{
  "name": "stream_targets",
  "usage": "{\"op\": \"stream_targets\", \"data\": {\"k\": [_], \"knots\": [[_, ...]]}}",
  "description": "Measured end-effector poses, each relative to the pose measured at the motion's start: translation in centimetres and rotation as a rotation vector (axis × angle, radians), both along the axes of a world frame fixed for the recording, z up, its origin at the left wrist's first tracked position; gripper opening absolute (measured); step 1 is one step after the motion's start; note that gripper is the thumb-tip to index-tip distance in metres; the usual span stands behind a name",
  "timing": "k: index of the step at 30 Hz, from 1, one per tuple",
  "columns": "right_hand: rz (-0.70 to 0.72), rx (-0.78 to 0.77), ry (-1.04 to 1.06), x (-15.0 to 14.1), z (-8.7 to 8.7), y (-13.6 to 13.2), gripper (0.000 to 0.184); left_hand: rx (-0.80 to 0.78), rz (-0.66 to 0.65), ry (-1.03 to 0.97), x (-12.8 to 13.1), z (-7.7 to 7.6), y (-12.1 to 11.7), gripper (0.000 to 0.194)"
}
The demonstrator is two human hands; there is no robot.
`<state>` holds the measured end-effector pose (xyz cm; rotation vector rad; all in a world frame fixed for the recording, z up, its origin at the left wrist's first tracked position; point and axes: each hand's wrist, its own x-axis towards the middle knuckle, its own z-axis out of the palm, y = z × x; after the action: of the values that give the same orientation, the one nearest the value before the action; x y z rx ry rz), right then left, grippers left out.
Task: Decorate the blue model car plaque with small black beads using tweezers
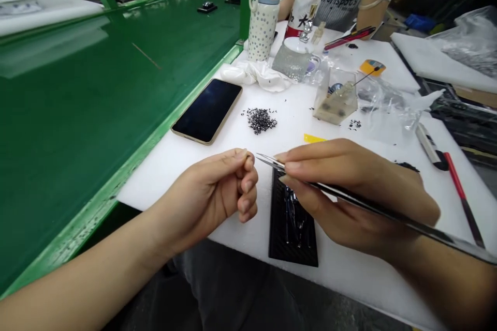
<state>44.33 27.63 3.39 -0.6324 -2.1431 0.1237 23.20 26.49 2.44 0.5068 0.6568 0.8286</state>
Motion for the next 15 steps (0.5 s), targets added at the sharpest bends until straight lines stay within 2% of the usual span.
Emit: {"op": "stream_targets", "data": {"k": [11, 15], "knots": [[0.028, 0.020, -0.093, -0.35, -0.19, -0.27, 0.027, 0.008, -0.037, 0.008, -0.08, 0.07, -0.03, 0.026], [0.077, 0.115, -0.200, -0.62, 0.29, 0.02, 0.019, -0.008, -0.063, 0.001, -0.27, 0.02, 0.17, 0.026]]}}
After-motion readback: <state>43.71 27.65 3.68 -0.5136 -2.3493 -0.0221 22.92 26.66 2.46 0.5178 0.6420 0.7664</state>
